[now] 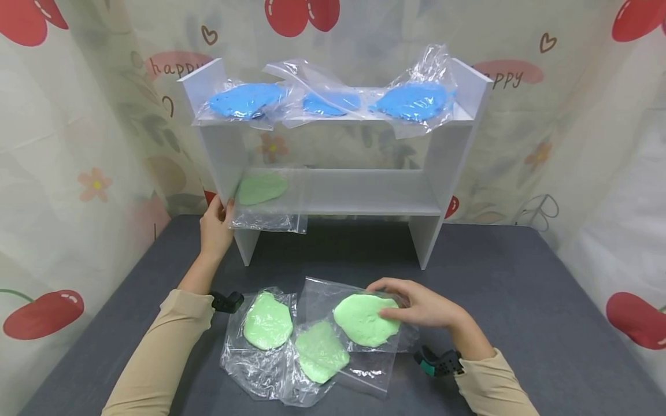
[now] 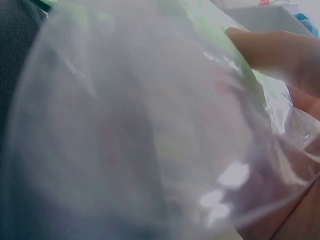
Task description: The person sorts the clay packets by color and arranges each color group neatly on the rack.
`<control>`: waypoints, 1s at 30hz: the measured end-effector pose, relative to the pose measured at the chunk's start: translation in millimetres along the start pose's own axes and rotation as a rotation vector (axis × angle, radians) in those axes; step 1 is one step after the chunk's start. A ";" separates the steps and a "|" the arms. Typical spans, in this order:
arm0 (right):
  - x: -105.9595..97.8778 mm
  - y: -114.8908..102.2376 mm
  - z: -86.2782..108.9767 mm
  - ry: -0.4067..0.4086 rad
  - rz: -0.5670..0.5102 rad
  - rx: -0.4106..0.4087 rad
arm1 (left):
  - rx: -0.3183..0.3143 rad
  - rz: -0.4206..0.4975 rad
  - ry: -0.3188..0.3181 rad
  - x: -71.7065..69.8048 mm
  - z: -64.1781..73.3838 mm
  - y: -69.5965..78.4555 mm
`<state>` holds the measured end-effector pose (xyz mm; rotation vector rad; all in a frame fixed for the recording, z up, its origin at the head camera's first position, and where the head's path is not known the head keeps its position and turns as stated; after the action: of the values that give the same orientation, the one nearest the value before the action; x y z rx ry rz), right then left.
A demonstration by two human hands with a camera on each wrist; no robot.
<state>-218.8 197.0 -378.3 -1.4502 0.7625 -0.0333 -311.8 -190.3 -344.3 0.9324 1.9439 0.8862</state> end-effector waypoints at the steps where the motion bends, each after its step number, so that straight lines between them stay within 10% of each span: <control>1: 0.2 -0.5 -0.1 0.000 -0.003 -0.004 | 0.000 -0.001 0.001 0.0 -0.1 0.0; 30: 0.6 -5.7 0.5 0.094 0.091 -0.027 | -0.013 -0.008 -0.001 0.3 0.1 1.8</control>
<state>-215.7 196.2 -373.6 -1.4455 0.9086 -0.0214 -311.3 -189.2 -342.9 0.9166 1.9372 0.8929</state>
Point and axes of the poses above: each hand's wrist, its own z-axis away from the middle knuckle, its own x-axis out of the palm, y = z × x, the point moved 3 cm from there along -z, towards the middle knuckle, and after that the axes turned 3 degrees about -y, right-handed, at the moved point
